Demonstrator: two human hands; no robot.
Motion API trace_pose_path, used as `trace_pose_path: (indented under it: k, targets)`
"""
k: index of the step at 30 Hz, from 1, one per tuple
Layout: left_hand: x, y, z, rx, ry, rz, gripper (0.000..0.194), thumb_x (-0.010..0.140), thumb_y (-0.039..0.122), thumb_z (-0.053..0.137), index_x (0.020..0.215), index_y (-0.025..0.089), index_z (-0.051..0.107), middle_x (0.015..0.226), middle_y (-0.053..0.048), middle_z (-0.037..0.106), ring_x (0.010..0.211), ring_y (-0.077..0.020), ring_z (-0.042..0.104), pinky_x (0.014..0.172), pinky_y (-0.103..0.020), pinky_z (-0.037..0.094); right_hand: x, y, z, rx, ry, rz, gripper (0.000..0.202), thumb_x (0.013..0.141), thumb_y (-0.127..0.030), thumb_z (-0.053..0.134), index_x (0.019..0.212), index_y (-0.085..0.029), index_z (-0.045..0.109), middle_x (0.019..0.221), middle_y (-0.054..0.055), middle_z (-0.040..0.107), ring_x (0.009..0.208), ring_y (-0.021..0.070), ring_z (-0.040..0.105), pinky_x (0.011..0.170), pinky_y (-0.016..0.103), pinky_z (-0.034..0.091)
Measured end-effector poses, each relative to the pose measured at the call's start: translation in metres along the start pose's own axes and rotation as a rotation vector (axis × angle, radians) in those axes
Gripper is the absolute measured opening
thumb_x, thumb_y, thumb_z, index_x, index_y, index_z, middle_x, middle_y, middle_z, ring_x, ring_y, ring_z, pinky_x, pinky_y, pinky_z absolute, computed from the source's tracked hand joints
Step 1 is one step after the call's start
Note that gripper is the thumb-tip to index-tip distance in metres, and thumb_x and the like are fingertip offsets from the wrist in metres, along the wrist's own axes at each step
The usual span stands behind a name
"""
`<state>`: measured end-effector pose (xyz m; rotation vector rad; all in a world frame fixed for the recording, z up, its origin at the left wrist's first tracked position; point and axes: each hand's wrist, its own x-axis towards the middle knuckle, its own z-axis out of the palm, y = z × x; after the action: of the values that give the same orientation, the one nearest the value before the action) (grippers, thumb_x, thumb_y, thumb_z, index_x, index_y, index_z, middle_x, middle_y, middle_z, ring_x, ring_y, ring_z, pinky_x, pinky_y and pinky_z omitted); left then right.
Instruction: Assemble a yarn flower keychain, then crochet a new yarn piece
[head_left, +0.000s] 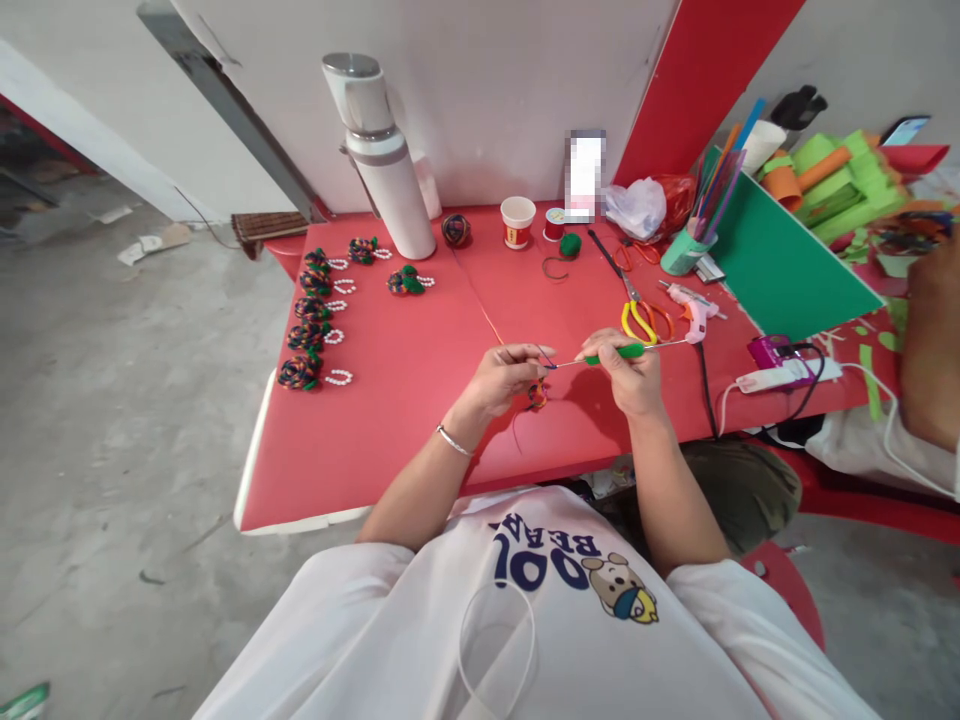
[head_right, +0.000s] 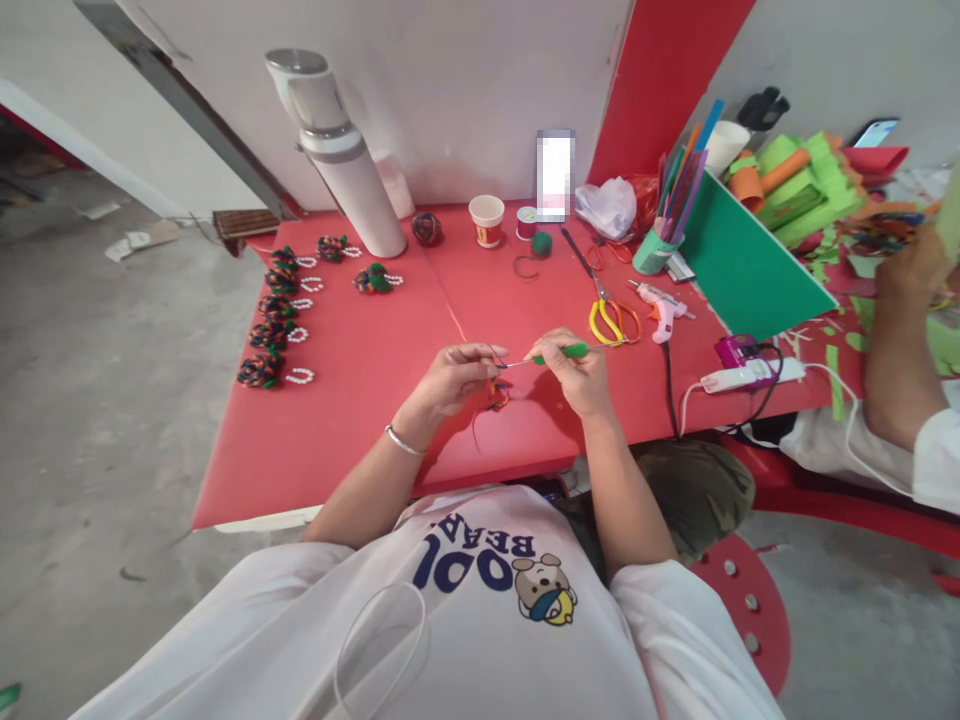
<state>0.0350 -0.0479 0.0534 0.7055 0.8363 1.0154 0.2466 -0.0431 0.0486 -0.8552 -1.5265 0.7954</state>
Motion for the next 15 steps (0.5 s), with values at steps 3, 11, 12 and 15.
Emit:
trace_pose_path:
  k: [3, 11, 12, 15]
  targets:
    - [0.000, 0.000, -0.003, -0.033, -0.056, -0.012, 0.030, 0.058, 0.012, 0.085, 0.087, 0.011, 0.082, 0.057, 0.002, 0.061, 0.040, 0.0005, 0.028, 0.042, -0.020, 0.013, -0.001, 0.004, 0.002, -0.041, 0.015, -0.030, 0.025, 0.101, -0.046, 0.067, 0.086, -0.031, 0.081, 0.083, 0.002, 0.078, 0.090, 0.0226, 0.073, 0.086, 0.044, 0.060]
    - [-0.001, -0.001, -0.002, -0.096, -0.132, -0.070, 0.043, 0.058, 0.008, 0.086, 0.101, 0.013, 0.082, 0.060, 0.004, 0.062, 0.039, 0.0011, 0.028, 0.041, -0.019, 0.011, -0.006, -0.001, 0.012, -0.115, -0.008, -0.057, 0.027, 0.102, -0.047, 0.065, 0.089, -0.031, 0.081, 0.087, 0.002, 0.079, 0.093, 0.0228, 0.071, 0.091, 0.046, 0.058]
    - [-0.001, -0.001, -0.002, -0.102, -0.134, -0.074, 0.045, 0.059, 0.008, 0.086, 0.103, 0.013, 0.081, 0.059, 0.005, 0.061, 0.039, 0.0011, 0.027, 0.041, -0.019, 0.010, -0.007, -0.001, 0.014, -0.123, -0.010, -0.053, 0.027, 0.102, -0.049, 0.064, 0.089, -0.031, 0.081, 0.087, 0.002, 0.080, 0.093, 0.0229, 0.071, 0.092, 0.046, 0.058]
    - [-0.002, -0.001, -0.003, -0.121, -0.147, -0.096, 0.051, 0.061, 0.008, 0.086, 0.112, 0.013, 0.079, 0.057, 0.008, 0.057, 0.039, 0.0009, 0.026, 0.041, -0.018, 0.011, -0.010, 0.000, 0.018, -0.131, -0.012, -0.062, 0.027, 0.102, -0.050, 0.064, 0.090, -0.031, 0.080, 0.089, 0.002, 0.081, 0.095, 0.0231, 0.071, 0.093, 0.047, 0.058]
